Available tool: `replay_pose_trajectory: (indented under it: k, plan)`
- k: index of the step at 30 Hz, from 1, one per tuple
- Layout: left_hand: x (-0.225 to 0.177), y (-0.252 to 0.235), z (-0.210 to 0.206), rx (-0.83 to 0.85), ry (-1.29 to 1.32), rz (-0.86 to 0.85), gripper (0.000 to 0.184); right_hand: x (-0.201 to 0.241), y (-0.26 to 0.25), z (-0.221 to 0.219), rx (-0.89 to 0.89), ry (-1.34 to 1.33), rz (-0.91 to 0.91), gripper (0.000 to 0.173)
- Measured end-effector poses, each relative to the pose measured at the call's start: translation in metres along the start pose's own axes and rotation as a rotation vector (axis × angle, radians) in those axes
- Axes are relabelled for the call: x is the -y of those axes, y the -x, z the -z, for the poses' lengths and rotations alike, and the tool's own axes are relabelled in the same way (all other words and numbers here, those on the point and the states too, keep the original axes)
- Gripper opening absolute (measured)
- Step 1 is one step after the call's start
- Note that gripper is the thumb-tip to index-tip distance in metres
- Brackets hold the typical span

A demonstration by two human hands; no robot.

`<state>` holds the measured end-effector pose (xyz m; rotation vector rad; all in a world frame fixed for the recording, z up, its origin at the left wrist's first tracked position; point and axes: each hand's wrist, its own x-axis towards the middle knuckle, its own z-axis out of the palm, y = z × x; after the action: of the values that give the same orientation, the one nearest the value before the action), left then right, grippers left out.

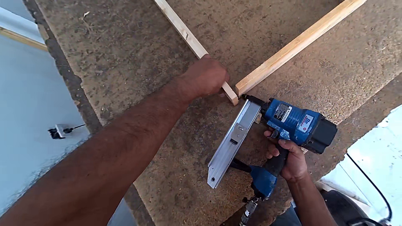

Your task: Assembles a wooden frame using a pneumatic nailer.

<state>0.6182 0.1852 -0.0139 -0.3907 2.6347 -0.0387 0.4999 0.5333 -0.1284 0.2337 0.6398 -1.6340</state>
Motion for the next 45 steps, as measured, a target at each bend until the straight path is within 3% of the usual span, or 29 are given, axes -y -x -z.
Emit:
replay_pose_trajectory:
  k: [2, 5, 9, 11, 13, 15, 17, 19, 20, 21, 23, 25, 27, 28, 29, 31, 33, 34, 37, 41, 43, 45]
  plan:
    - [-0.003, 0.007, -0.006, -0.136, 0.01, 0.033, 0.033, 0.003, 0.012, -0.005, -0.059, 0.073, 0.021, 0.042]
    - [-0.027, 0.042, -0.004, -0.312, 0.169, 0.296, 0.064, 0.009, 0.052, -0.034, -0.055, 0.336, 0.104, 0.037]
    - [-0.116, 0.147, -0.016, -0.583, 0.932, 0.721, 0.042, 0.017, 0.107, -0.088, 0.174, 0.933, 0.125, 0.014]
    - [-0.178, 0.199, -0.033, -0.675, 1.448, 0.755, 0.055, 0.009, 0.117, -0.122, 0.227, 1.245, 0.188, 0.036]
    - [-0.236, 0.242, -0.043, -0.716, 1.964, 0.573, 0.053, -0.013, 0.102, -0.177, 0.248, 1.482, 0.224, 0.066]
    - [-0.268, 0.253, -0.052, -0.807, 2.234, 0.404, 0.05, -0.047, 0.085, -0.206, 0.315, 1.697, 0.036, 0.085]
    - [-0.272, 0.247, -0.047, -0.947, 2.302, 0.542, 0.067, -0.071, 0.081, -0.216, 0.504, 1.822, -0.17, 0.086]
    - [-0.258, 0.239, -0.04, -1.016, 2.432, 0.753, 0.073, -0.08, 0.087, -0.214, 0.701, 1.904, -0.195, 0.06]
    - [-0.253, 0.239, -0.045, -1.056, 2.503, 0.86, 0.062, -0.073, 0.088, -0.212, 0.82, 1.905, -0.168, 0.048]
    - [-0.25, 0.242, -0.057, -1.077, 2.547, 0.929, 0.049, -0.058, 0.085, -0.21, 0.917, 1.901, -0.084, 0.037]
    - [-0.253, 0.257, -0.081, -1.045, 2.73, 0.899, 0.036, -0.01, 0.057, -0.209, 0.961, 1.972, 0.26, 0.026]
    - [-0.254, 0.274, -0.112, -0.945, 2.856, 0.814, 0.042, 0.046, -0.011, -0.205, 0.839, 2.208, 0.536, 0.037]
    - [-0.257, 0.275, -0.138, -0.945, 2.828, 1.015, 0.048, 0.093, -0.09, -0.201, 0.731, 2.505, 0.573, 0.067]
    - [-0.258, 0.27, -0.153, -0.99, 2.812, 1.103, 0.051, 0.108, -0.123, -0.196, 0.719, 2.596, 0.545, 0.073]
    - [-0.26, 0.266, -0.17, -1.062, 2.861, 1.069, 0.051, 0.118, -0.147, -0.192, 0.736, 2.663, 0.517, 0.072]
    - [-0.259, 0.262, -0.194, -1.148, 2.966, 0.81, 0.043, 0.125, -0.173, -0.188, 0.855, 2.744, 0.581, 0.053]
    - [-0.25, 0.259, -0.204, -1.124, 2.989, 0.576, 0.037, 0.124, -0.179, -0.195, 0.927, 2.761, 0.502, 0.045]
    - [-0.25, 0.257, -0.203, -1.084, 2.991, 0.542, 0.036, 0.122, -0.178, -0.194, 0.945, 2.754, 0.478, 0.044]
    - [-0.24, 0.234, -0.192, -0.986, 2.989, 0.492, 0.035, 0.114, -0.179, -0.198, 0.992, 2.773, 0.469, 0.047]
    - [-0.235, 0.194, -0.18, -0.917, 3.017, 0.484, 0.035, 0.102, -0.181, -0.219, 1.05, 2.817, 0.108, 0.05]
    - [-0.235, 0.181, -0.179, -0.907, 3.008, 0.502, 0.035, 0.099, -0.185, -0.228, 1.08, 2.656, -0.043, 0.053]
    - [-0.235, 0.177, -0.178, -0.893, 2.99, 0.548, 0.036, 0.1, -0.191, -0.232, 1.065, 2.366, -0.036, 0.05]
